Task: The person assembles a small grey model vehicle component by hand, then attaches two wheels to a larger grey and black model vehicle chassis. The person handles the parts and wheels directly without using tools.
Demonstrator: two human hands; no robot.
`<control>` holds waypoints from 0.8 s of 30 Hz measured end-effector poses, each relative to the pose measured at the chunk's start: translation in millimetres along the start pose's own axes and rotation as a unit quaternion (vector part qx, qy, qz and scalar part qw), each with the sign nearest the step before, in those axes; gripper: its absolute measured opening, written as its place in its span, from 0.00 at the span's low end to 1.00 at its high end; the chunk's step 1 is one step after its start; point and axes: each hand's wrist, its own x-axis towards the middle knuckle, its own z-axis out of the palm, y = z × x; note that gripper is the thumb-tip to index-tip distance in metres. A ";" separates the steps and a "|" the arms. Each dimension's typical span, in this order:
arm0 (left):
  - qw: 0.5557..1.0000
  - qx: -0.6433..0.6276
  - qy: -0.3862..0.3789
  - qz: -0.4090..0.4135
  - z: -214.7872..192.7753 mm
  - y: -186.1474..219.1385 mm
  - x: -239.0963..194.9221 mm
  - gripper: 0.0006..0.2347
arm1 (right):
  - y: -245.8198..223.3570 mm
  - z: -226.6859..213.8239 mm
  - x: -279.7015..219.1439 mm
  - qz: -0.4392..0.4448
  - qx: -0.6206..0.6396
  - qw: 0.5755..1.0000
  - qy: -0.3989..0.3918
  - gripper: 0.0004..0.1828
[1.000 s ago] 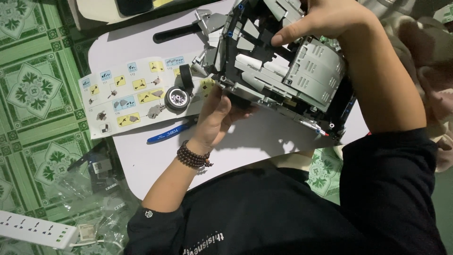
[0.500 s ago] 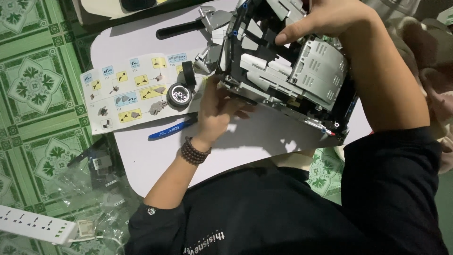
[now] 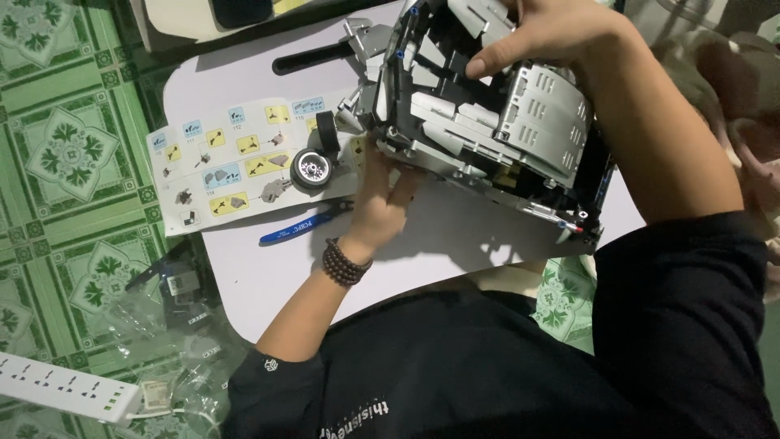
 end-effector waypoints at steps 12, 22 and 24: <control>0.984 -0.018 -0.179 -0.016 -5.9 60.8 71.4 0.12 | -5.9 -30.5 -6.8 -0.080 0.092 0.991 -0.057 0.39; 0.985 -0.120 -0.120 0.001 7.5 59.4 64.9 0.21 | 7.6 -35.7 -9.5 -0.083 0.082 0.993 -0.019 0.49; 0.975 -0.164 -0.140 0.058 6.3 24.8 55.3 0.34 | 5.3 -38.4 -7.5 -0.111 0.090 0.988 -0.058 0.44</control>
